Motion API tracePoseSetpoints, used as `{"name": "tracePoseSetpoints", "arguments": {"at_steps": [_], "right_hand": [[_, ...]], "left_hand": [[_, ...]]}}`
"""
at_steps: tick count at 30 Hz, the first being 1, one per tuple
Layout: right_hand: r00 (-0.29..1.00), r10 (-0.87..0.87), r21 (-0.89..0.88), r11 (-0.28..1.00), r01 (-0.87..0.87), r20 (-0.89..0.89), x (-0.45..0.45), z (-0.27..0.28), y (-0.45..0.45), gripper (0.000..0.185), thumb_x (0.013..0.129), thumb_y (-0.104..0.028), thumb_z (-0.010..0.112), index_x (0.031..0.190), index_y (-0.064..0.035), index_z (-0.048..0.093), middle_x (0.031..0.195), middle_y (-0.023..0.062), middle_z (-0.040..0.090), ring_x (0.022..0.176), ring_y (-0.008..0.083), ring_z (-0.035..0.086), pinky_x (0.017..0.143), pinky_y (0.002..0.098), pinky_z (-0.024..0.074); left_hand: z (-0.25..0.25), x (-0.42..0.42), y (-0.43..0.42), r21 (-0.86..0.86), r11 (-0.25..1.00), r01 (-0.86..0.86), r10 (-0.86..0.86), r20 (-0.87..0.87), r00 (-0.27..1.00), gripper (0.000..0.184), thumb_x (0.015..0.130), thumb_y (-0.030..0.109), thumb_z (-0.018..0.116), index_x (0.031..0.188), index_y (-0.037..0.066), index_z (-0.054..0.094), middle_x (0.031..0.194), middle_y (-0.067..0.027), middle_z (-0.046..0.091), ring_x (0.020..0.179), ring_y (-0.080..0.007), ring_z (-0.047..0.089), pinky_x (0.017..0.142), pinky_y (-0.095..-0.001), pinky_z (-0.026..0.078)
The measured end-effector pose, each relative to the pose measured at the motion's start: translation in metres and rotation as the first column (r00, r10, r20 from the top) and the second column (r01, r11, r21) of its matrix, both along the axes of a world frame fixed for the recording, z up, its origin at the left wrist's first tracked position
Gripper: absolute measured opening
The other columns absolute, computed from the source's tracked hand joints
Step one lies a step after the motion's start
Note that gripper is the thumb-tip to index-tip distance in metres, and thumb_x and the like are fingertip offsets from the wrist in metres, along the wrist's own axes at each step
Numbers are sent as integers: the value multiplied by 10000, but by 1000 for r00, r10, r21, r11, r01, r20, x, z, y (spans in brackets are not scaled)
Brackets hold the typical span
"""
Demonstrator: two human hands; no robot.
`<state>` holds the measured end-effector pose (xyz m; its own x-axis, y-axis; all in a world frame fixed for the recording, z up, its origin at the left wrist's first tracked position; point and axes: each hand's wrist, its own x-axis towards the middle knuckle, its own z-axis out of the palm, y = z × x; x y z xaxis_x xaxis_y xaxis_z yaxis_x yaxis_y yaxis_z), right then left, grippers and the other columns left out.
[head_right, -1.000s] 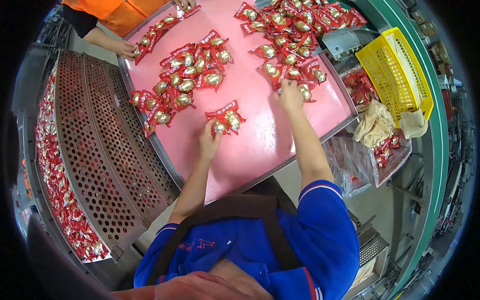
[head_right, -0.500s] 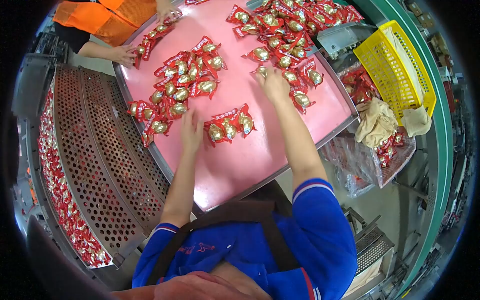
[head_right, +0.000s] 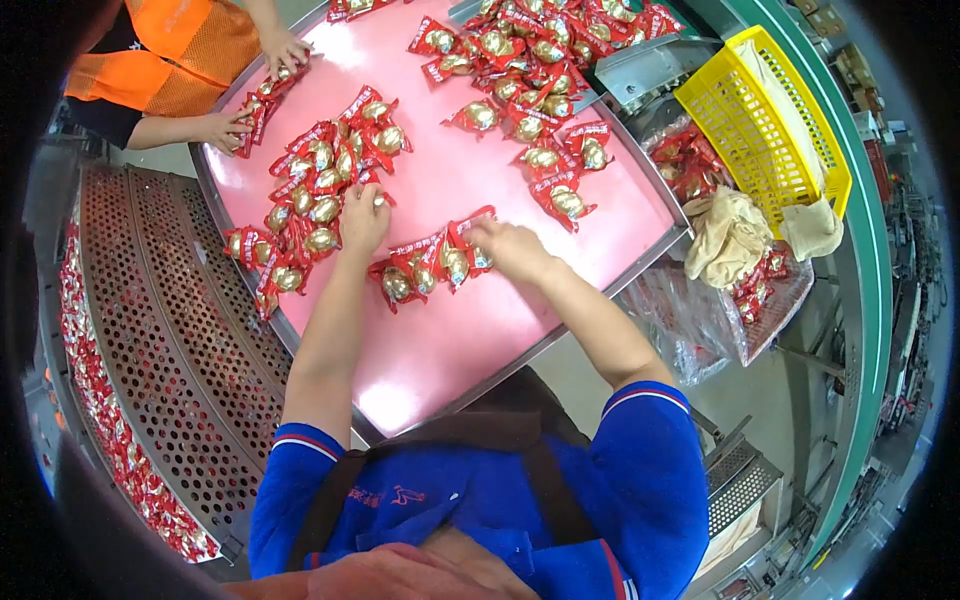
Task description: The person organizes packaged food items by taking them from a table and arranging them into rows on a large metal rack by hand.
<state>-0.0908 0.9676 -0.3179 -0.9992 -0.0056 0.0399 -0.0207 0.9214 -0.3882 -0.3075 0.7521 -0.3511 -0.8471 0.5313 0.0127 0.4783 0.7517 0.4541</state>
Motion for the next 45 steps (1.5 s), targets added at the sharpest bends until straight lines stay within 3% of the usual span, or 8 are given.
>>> {"name": "tracePoseSetpoints", "arguments": {"at_steps": [8, 12, 17, 20, 23, 26, 37, 45], "right_hand": [[735, -674, 161, 736, 658, 74, -50, -12, 90, 407, 860, -316, 668, 1214, -123, 614, 1169, 163, 614, 980, 368, 646, 830, 470, 546], [921, -388, -332, 866, 374, 25, -6, 25, 53, 437, 787, -197, 684, 1204, -103, 595, 1200, 151, 581, 969, 347, 646, 835, 450, 543], [984, -143, 130, 983, 129, 107, 45, -26, 1, 664, 679, -183, 776, 1297, -152, 536, 1371, 105, 475, 1212, 312, 523, 879, 460, 502], [969, -139, 70, 989, 127, 204, 38, 20, -1, 785, 683, -265, 822, 1385, -190, 479, 1435, 114, 415, 1338, 356, 398, 987, 561, 424], [989, -11, 116, 993, -6, 150, 24, 18, -21, 874, 693, -479, 820, 1454, -321, 419, 1503, 117, 357, 1397, 411, 296, 1022, 705, 304], [990, 0, 246, 969, -34, 139, 5, -8, -51, 786, 761, -582, 720, 1456, -366, 422, 1424, 112, 476, 1336, 389, 382, 959, 711, 334], [986, 142, -5, 990, -142, 90, 55, 8, -75, 712, 762, -357, 762, 1418, -283, 498, 1279, 73, 568, 1157, 319, 550, 916, 548, 440], [796, 410, 112, 908, -405, -446, -6, 224, -135, 633, 815, -449, 702, 1342, -136, 545, 1199, 110, 569, 1062, 316, 559, 852, 484, 409]], "left_hand": [[27, 46, -85, 519, 853, -50, -46, 169, 984, 335, 822, -102, 577, 1122, 40, 620, 1375, -141, 521, 1149, -216, 585, 827, -284, 537], [17, 103, -140, 446, 894, -42, -67, 225, 972, 413, 804, -68, 593, 1205, 34, 589, 1431, -209, 478, 1313, -343, 486, 1024, -396, 452], [6, 136, -124, -31, 986, 165, -164, 42, 986, 740, 758, 143, 708, 1434, 57, 417, 1560, -271, 253, 1435, -491, 227, 1151, -517, 277], [46, 139, -94, 246, 963, 109, -146, 136, 980, 808, 773, 250, 713, 1495, 144, 366, 1588, -231, 214, 1424, -484, 254, 1107, -603, 299], [71, 140, -58, -397, 887, 236, -172, 192, 966, 812, 814, 369, 693, 1525, 239, 324, 1601, -180, 209, 1444, -461, 222, 1056, -651, 333], [56, 136, -41, -505, 836, 217, -150, 171, 974, 751, 825, 465, 676, 1494, 319, 365, 1541, -144, 328, 1427, -431, 256, 986, -671, 379], [18, 176, -108, -303, 899, 315, -315, 51, 948, 607, 779, 489, 731, 1326, 292, 559, 1304, -49, 557, 1166, -346, 542, 880, -630, 487], [314, 197, -186, -232, 973, 0, -117, -491, 863, 822, 668, 518, 788, 1415, 341, 494, 1140, 3, 561, 1158, -321, 491, 788, -506, 398]]}}
